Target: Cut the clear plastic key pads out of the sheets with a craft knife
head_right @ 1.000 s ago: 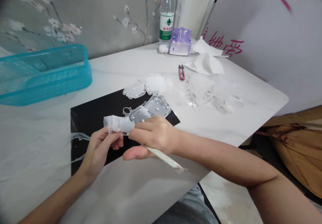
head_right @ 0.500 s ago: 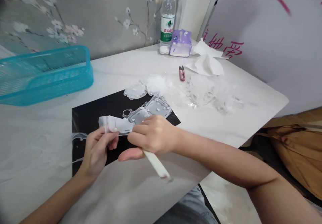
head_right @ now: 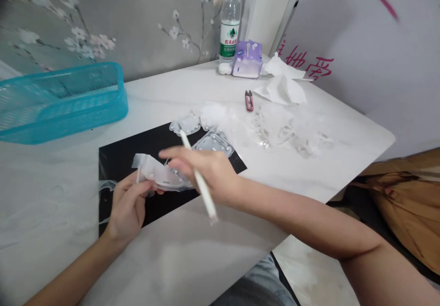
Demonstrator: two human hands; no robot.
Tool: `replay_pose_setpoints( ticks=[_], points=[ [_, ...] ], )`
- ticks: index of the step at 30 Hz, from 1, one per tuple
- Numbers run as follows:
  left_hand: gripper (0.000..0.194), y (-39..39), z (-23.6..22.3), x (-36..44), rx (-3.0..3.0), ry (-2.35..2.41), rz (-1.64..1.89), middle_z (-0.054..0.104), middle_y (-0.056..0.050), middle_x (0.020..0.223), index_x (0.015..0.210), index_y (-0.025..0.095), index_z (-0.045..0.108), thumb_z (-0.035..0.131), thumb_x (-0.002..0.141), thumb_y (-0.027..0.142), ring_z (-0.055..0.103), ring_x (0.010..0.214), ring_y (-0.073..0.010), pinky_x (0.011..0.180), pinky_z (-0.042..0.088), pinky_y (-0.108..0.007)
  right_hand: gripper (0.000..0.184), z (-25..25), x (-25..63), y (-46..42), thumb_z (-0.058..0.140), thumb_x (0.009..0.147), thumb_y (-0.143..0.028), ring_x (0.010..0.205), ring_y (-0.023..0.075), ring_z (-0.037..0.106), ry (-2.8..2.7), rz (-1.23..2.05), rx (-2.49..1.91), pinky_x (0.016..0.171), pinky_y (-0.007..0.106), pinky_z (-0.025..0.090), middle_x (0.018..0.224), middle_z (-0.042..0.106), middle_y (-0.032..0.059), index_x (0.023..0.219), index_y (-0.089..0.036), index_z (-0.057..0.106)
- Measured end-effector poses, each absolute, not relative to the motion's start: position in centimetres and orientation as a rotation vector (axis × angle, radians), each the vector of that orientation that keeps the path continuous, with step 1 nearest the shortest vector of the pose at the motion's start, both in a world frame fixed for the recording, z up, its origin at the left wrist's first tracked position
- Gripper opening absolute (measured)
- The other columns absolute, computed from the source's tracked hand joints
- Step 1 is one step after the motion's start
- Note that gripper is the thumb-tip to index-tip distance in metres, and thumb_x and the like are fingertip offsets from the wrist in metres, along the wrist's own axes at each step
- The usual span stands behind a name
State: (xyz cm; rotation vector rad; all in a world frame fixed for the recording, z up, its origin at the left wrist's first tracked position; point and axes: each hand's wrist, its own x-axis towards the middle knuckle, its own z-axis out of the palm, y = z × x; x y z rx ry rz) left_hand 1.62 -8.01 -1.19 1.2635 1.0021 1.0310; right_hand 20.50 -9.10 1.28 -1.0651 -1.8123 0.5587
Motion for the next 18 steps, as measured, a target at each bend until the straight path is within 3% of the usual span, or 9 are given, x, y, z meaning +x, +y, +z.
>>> replay_pose_setpoints(
  ticks=[3, 7, 12, 18],
  points=[
    [0.012, -8.1, -1.0, 1.6, 1.272, 0.939, 1.039, 0.061, 0.002, 0.063, 0.071, 0.019, 0.065, 0.059, 0.080, 0.025, 0.054, 0.062, -0.0105, 0.060, 0.044, -0.018, 0.022, 0.3, 20.1, -9.2, 0.054, 0.091, -0.031, 0.101, 0.0188, 0.067, -2.091, 0.196, -0.896, 0.084, 0.028, 0.055, 0.110, 0.069, 0.0096, 0.102, -0.016, 0.066],
    [0.015, -8.2, -0.4, 2.2, 1.274, 0.947, 1.000, 0.068, 0.002, 0.076, 0.089, 0.020, 0.066, 0.070, 0.076, 0.026, 0.062, 0.068, -0.0112, 0.064, 0.049, -0.018, 0.019, -0.4, 20.3, -8.9, 0.055, 0.091, -0.022, 0.083, 0.0152, 0.071, -2.063, 0.110, -0.920, 0.072, 0.023, 0.057, 0.098, 0.073, 0.0086, 0.103, -0.012, 0.066],
    [0.020, -8.1, -0.2, 2.8, 1.300, 1.068, 0.987, 0.072, -0.001, 0.078, 0.084, 0.017, 0.067, 0.076, 0.069, 0.028, 0.065, 0.072, -0.0151, 0.066, 0.052, -0.022, 0.019, -0.3, 20.7, -8.8, 0.056, 0.090, -0.021, 0.062, 0.0119, 0.067, -2.082, 0.026, -0.909, 0.057, 0.021, 0.052, 0.074, 0.072, 0.0041, 0.102, -0.011, 0.067],
    [0.017, -8.2, -0.6, 2.4, 1.429, 1.136, 0.984, 0.069, 0.000, 0.073, 0.078, 0.017, 0.071, 0.070, 0.076, 0.034, 0.060, 0.066, -0.0134, 0.062, 0.049, -0.021, 0.017, -0.5, 20.7, -8.8, 0.061, 0.087, -0.022, 0.059, 0.0093, 0.065, -1.991, 0.198, -0.912, 0.055, 0.018, 0.050, 0.074, 0.072, 0.0026, 0.100, -0.014, 0.069]
  ],
)
